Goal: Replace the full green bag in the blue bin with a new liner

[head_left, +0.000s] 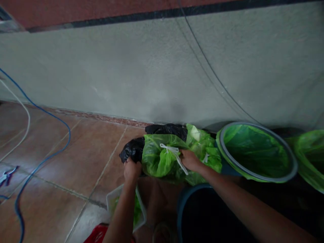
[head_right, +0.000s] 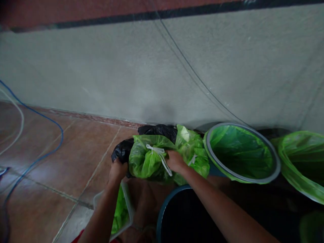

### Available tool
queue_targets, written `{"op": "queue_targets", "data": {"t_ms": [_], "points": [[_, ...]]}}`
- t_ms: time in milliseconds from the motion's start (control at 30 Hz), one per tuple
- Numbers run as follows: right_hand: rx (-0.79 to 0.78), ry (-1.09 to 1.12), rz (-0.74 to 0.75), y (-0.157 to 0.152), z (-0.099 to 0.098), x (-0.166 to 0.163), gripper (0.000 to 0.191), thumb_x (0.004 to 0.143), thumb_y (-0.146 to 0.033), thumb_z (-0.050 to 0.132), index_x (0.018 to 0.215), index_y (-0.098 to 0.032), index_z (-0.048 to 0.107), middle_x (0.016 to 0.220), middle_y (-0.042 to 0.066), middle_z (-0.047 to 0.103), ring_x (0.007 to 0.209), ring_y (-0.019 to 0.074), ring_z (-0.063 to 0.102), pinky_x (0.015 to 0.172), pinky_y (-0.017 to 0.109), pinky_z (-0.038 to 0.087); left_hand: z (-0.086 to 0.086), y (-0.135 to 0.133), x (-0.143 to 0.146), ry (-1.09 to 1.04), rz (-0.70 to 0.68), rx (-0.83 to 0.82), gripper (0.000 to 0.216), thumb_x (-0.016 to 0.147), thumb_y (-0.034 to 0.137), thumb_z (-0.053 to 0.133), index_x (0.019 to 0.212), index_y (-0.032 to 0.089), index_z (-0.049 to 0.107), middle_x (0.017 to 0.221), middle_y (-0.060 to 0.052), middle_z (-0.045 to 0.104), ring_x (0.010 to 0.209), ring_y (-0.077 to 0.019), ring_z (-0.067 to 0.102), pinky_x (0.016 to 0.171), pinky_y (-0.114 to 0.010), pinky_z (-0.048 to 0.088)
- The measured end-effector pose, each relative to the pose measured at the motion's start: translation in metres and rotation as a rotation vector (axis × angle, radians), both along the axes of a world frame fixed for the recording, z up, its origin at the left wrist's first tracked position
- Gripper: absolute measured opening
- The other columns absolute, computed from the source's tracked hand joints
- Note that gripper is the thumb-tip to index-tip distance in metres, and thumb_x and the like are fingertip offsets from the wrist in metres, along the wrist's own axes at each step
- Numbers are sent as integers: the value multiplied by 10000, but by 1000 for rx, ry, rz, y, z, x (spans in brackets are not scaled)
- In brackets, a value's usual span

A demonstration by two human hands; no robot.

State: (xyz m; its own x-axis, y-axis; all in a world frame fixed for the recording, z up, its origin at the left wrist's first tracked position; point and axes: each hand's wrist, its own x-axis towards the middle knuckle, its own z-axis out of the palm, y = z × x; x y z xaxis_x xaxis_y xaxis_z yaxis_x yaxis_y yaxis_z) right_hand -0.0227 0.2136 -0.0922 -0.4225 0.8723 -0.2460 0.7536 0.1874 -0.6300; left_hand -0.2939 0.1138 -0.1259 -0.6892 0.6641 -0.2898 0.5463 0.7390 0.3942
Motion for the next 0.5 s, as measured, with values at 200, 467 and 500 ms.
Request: {"op": "queue_targets", "data": {"t_ms": [200,467,500], "points": [[-14,1,107,-15,-5,17,474,749,-61,541,1187,-172,684,1225,111,714,1107,235,675,976,324,484,-25,-19,90,-144,-337,332,832,757,251,677,1503,119,334,1585,-238,288,1488,-351,301,1183,-471,323],[-54,-451,-284,-18,-34,118,354,829,-430,635,975,-113,696,976,235,731,922,359,728,832,473,548,-52,-1,89,-8,-328,-33,759,826,143,571,1530,76,294,1584,-282,278,1434,-393,377,1125,-486,377],[-61,-400,-297,-18,-42,124,313,804,-423,665,900,-127,701,930,220,736,863,346,734,795,467,558,-55,-5,87,-7,-325,-67,753,826,121,551,1533,93,295,1587,-273,285,1424,-391,392,1108,-492,395]]}}
